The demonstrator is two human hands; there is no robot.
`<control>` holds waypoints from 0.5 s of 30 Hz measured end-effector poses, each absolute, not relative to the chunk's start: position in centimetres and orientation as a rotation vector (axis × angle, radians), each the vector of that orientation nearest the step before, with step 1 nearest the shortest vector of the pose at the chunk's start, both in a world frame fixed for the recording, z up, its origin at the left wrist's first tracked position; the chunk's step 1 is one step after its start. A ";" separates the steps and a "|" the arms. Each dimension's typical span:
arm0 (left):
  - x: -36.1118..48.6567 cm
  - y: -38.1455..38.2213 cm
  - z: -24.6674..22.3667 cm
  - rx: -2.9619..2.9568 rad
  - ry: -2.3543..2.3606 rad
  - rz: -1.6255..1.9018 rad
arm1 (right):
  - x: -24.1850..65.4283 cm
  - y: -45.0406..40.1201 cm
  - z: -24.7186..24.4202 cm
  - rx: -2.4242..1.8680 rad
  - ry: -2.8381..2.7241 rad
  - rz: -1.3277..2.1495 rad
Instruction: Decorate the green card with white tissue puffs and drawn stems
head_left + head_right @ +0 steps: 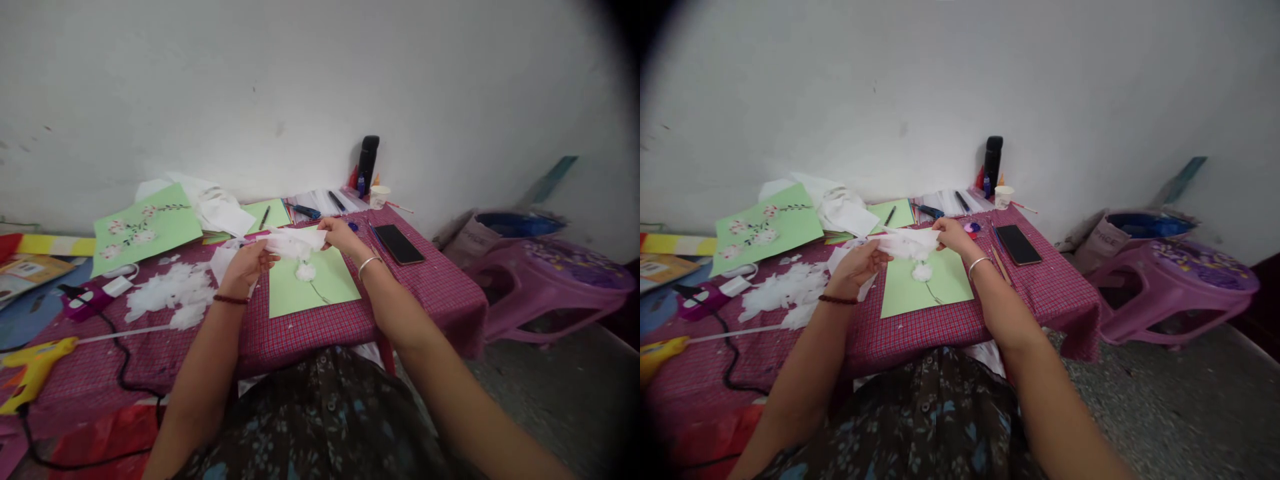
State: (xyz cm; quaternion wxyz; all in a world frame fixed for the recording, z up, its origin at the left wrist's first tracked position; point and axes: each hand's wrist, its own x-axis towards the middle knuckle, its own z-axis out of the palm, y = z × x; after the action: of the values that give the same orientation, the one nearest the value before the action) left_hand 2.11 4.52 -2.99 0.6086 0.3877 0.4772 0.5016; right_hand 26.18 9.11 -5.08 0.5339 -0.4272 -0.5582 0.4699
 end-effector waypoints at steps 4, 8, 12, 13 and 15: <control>0.9 5.2 -3.3 0.882 1.088 1.205 | 27.0 9.2 -5.1 -0.996 -1.288 1.202; 0.2 5.9 -4.0 0.853 1.035 1.319 | 27.0 9.0 -5.0 -0.958 -1.216 1.287; 0.2 6.3 -4.6 0.796 0.911 1.524 | 26.8 9.0 -4.8 -0.912 -1.105 1.328; 0.2 6.3 -4.6 0.788 0.898 1.553 | 26.8 9.0 -4.8 -0.903 -1.078 1.328; 0.2 6.3 -4.5 0.770 0.899 1.601 | 26.8 9.2 -4.9 -0.886 -1.032 1.317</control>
State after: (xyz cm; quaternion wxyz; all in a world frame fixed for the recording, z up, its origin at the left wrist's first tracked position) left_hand 0.18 6.28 -4.52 0.5439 0.3245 0.3789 0.6748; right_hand 26.84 9.21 -4.91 0.5843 -0.3799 -0.4424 0.5644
